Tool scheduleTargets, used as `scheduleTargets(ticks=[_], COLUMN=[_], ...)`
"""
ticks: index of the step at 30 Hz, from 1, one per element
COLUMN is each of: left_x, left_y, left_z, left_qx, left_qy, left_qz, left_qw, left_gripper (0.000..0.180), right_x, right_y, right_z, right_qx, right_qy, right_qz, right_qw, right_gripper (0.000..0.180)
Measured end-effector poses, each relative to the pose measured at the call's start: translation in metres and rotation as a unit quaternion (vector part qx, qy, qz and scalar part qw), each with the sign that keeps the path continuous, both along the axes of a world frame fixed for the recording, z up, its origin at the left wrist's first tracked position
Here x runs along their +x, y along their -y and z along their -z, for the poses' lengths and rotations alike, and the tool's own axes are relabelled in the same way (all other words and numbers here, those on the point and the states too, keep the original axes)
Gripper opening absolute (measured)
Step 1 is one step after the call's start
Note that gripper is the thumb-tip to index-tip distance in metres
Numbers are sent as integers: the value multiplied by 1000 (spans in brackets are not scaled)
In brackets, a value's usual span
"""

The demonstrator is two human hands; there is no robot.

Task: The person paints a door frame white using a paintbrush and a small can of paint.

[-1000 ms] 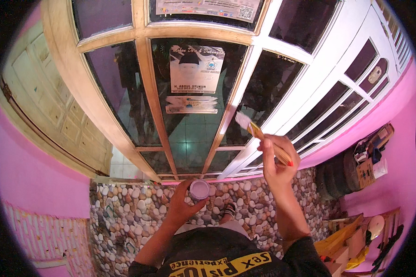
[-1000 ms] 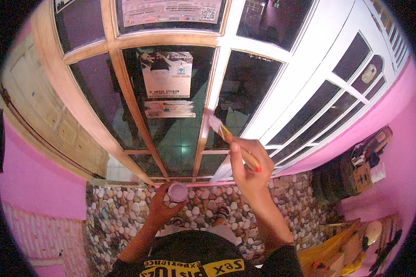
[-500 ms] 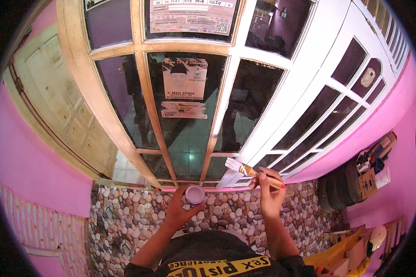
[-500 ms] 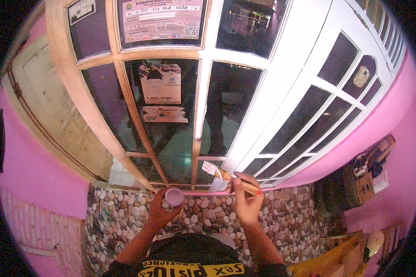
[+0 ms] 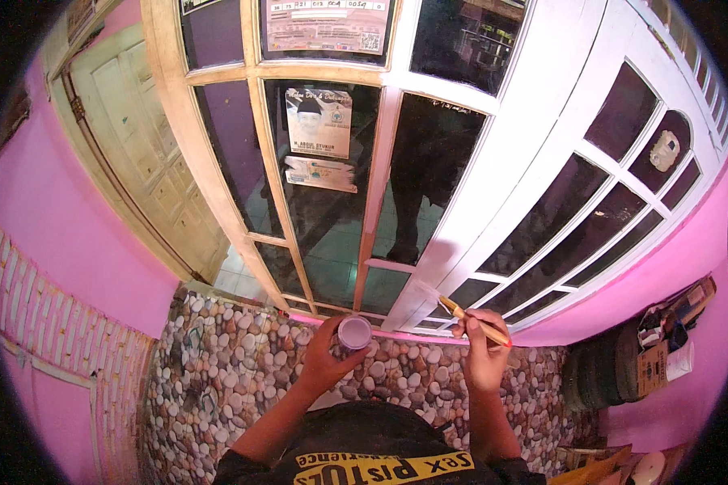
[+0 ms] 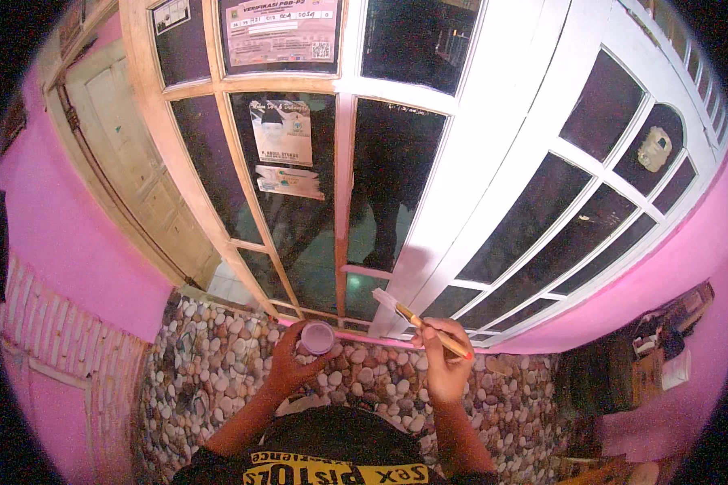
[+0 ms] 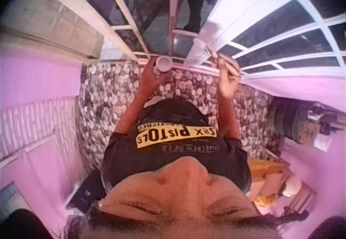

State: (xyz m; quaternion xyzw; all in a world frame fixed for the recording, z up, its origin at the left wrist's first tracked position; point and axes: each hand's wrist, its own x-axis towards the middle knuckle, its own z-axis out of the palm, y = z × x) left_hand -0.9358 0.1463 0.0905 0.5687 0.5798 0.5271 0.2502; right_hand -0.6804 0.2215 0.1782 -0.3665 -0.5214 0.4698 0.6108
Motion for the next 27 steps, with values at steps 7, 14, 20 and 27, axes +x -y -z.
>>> scheduleTargets(ticks=[7,14,20,27], left_x=[24,11,-30,-86], left_y=[-5,-16,-40,-69], left_z=[-14,-4,4,-16], left_qx=[26,44,24,5], left_qy=[11,21,20,-2], left_qz=[-39,-39,41,152], left_qw=[999,998,999,988], left_gripper=[66,64,69,72], right_x=[16,-1,-36,-105], right_y=[-1,-4,3,14], right_z=[-4,-6,-12,-30], right_qx=[45,48,39,25], right_qy=[-13,27,31,22], right_qz=[-31,-13,33,137], right_qw=[998,998,998,990], right_gripper=[10,12,16,22])
